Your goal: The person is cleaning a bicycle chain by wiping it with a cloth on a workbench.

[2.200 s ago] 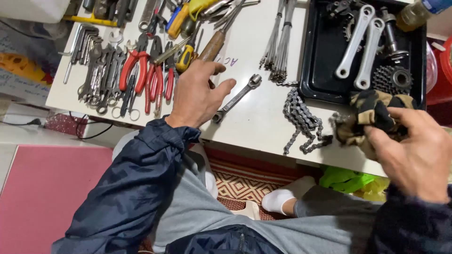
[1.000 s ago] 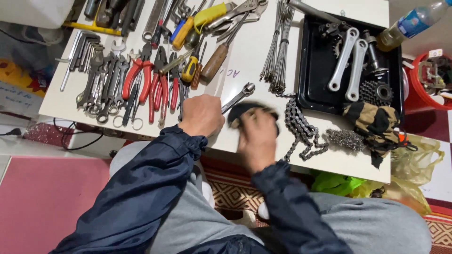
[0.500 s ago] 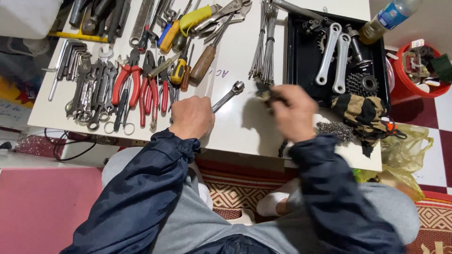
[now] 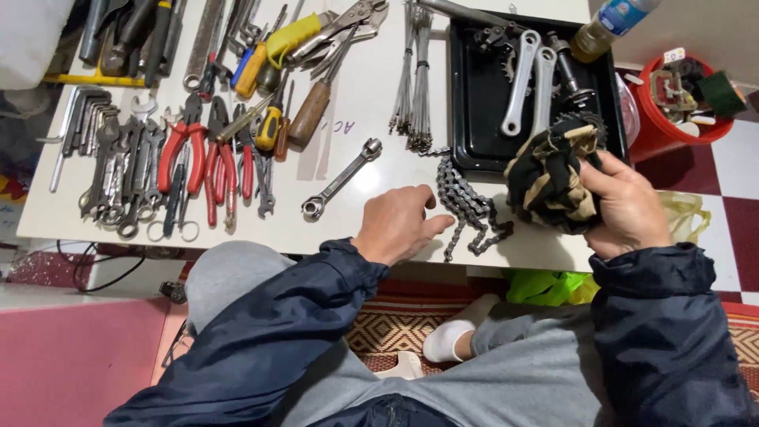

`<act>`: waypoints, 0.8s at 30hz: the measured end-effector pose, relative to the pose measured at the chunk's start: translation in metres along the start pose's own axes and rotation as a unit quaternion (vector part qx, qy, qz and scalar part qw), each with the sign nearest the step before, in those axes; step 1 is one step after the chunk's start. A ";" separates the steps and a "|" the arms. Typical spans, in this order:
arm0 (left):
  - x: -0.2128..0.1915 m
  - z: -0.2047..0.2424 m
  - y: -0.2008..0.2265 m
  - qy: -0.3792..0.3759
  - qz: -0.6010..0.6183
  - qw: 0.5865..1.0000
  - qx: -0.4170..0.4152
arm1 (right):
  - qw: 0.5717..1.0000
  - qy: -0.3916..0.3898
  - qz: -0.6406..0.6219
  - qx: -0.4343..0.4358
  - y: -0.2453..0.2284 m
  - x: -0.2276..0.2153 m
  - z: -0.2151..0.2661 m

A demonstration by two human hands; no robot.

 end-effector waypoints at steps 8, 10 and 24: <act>0.016 -0.027 -0.003 -0.014 0.020 0.987 -0.158 | 0.999 -0.001 -0.031 -0.028 0.018 -0.015 -0.002; 0.015 -0.033 -0.002 -0.015 0.018 0.979 -0.200 | 0.999 -0.010 -0.029 -0.040 0.021 -0.016 -0.004; 0.026 -0.048 -0.018 -0.029 -0.013 0.959 -0.280 | 1.000 -0.014 0.001 -0.006 0.015 -0.015 0.017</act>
Point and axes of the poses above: each hand's wrist, its own z-axis away from the middle knuckle, its own x-axis out of the palm, y = z × x, the point moved 9 cm from there along -z, towards the middle knuckle, and after that the axes turned 12 degrees about z, right-handed, at the moved point
